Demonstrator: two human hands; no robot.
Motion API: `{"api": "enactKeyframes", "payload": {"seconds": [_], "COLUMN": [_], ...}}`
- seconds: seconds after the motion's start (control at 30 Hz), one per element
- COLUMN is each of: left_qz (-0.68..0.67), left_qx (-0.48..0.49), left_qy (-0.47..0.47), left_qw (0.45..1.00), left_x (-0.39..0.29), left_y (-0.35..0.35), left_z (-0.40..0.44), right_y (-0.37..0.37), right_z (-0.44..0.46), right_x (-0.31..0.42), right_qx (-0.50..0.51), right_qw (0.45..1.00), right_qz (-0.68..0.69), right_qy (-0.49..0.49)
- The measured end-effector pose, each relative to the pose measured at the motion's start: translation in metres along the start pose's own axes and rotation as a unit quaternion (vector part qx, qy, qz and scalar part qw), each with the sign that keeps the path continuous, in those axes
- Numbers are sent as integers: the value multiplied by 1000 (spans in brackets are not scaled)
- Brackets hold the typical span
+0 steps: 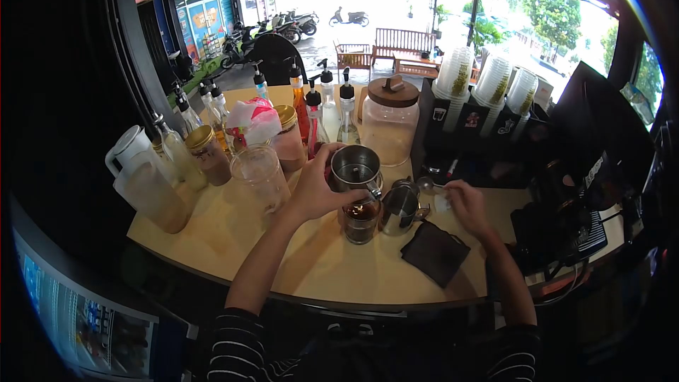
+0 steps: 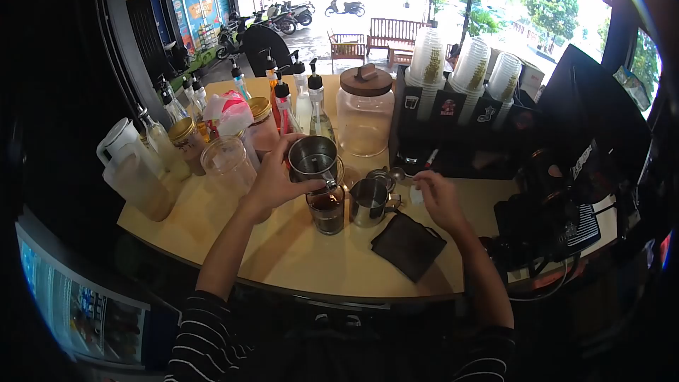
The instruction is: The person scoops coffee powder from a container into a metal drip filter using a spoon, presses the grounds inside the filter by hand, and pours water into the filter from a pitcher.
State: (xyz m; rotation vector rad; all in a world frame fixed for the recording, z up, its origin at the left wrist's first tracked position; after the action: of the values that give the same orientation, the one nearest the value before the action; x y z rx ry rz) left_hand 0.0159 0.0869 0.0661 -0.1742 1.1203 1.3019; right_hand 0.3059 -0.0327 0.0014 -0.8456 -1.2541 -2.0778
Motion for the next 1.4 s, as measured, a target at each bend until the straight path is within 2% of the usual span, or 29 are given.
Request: {"api": "enactKeyframes", "payload": {"seconds": [0.03, 0.1, 0.23, 0.47, 0.53, 0.67, 0.73, 0.77, 0.83, 0.97, 1.03, 1.07, 1.13, 1.27, 1.33, 1.4], "left_qz": [11, 10, 16, 34, 34, 34, 53, 53, 53, 78, 105, 106, 168, 197, 205, 208], "left_qx": [-6, -5, -6, -6, -6, -9, -17, -17, -25, -41, -61, -62, -64, -72, -70, -70], "left_qy": [9, 8, -9, -8, -6, -5, -22, -23, -65, -63, -74, -74, -63, -61, -63, -64], "left_qw": [1000, 1000, 1000, 999, 999, 999, 998, 998, 996, 994, 990, 990, 982, 976, 974, 974], "left_x": [0, -4, -6, -5, -7, -7, -11, -10, -11, -13, -10, -9, -8, -13, -13, -12], "left_y": [0, 0, 1, 2, 2, 0, -1, -2, -5, -8, -8, -9, -8, -7, -8, -8], "left_z": [0, -1, -1, -1, -2, -1, -3, -3, -4, -6, -9, -10, -13, -16, -16, -16], "right_y": [-4, -18, -31, -40, -41, -44, -42, -44, -54, -78, -86, -89, -88, -72, -53, -34], "right_z": [-5, -12, -26, -42, -44, -42, -36, -32, -25, -20, -18, -18, -16, -8, 0, 6], "right_x": [-10, -17, -28, -42, -46, -49, -54, -51, -49, -56, -58, -60, -62, -44, -17, 16], "right_qx": [0, 9, 27, 76, 109, 89, 29, 28, 53, 77, 73, 74, 11, 2, -13, -15], "right_qw": [1000, 985, 978, 982, 985, 982, 999, 999, 985, 977, 943, 943, 911, 893, 922, 932], "right_qz": [0, -113, -123, -108, -100, -115, 12, 13, 157, 190, 319, 319, 406, 441, 386, 362], "right_qy": [-3, 126, 166, 138, 92, 116, 28, 28, -39, -50, -52, -51, -69, -94, -30, -14]}}
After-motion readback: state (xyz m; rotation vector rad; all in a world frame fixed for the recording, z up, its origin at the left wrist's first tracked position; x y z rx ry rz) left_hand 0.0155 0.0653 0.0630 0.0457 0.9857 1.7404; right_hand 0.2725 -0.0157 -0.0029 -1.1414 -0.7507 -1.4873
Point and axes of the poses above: each hand's wrist, its own z-axis towards the middle knuckle, its own y-axis out of the back of the hand, x = y × z, the point moved 6 cm from there along z, towards the middle knuckle
